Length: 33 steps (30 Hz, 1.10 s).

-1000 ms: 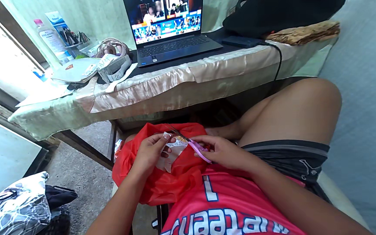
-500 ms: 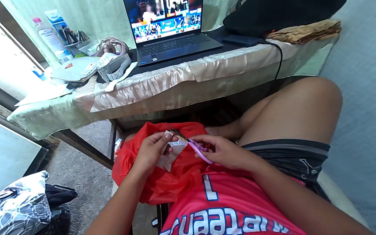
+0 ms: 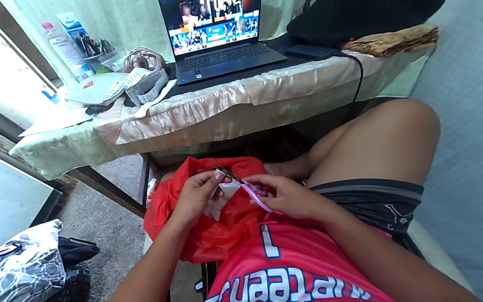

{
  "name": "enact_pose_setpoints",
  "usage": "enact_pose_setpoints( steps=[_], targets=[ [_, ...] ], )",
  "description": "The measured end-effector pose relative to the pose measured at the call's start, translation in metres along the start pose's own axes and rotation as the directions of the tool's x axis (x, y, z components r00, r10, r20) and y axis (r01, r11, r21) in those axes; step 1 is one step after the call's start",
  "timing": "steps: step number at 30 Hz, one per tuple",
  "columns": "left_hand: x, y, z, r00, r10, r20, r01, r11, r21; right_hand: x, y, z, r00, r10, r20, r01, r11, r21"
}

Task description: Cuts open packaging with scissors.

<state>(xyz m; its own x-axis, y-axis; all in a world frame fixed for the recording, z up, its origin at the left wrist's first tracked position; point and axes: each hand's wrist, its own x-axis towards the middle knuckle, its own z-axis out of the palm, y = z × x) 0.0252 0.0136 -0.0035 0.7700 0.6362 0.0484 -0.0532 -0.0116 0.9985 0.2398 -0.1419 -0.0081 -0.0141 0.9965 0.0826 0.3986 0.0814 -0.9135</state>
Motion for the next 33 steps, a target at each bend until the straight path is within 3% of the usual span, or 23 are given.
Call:
enact_pose_setpoints(
  steps=[27,33],
  targets=[
    [-0.0008,-0.003,0.0016,0.996,0.087,-0.005,-0.086,0.994,0.068,0.0004,-0.0017,-0.0007,1.0,-0.009,-0.023,0.007,0.995,-0.1],
    [-0.0006,-0.0042,0.0014,0.994,0.113,0.009,-0.113,0.99,0.084,-0.0021,-0.006,-0.0027,0.999,0.021,-0.047,-0.029,0.981,-0.191]
  ],
)
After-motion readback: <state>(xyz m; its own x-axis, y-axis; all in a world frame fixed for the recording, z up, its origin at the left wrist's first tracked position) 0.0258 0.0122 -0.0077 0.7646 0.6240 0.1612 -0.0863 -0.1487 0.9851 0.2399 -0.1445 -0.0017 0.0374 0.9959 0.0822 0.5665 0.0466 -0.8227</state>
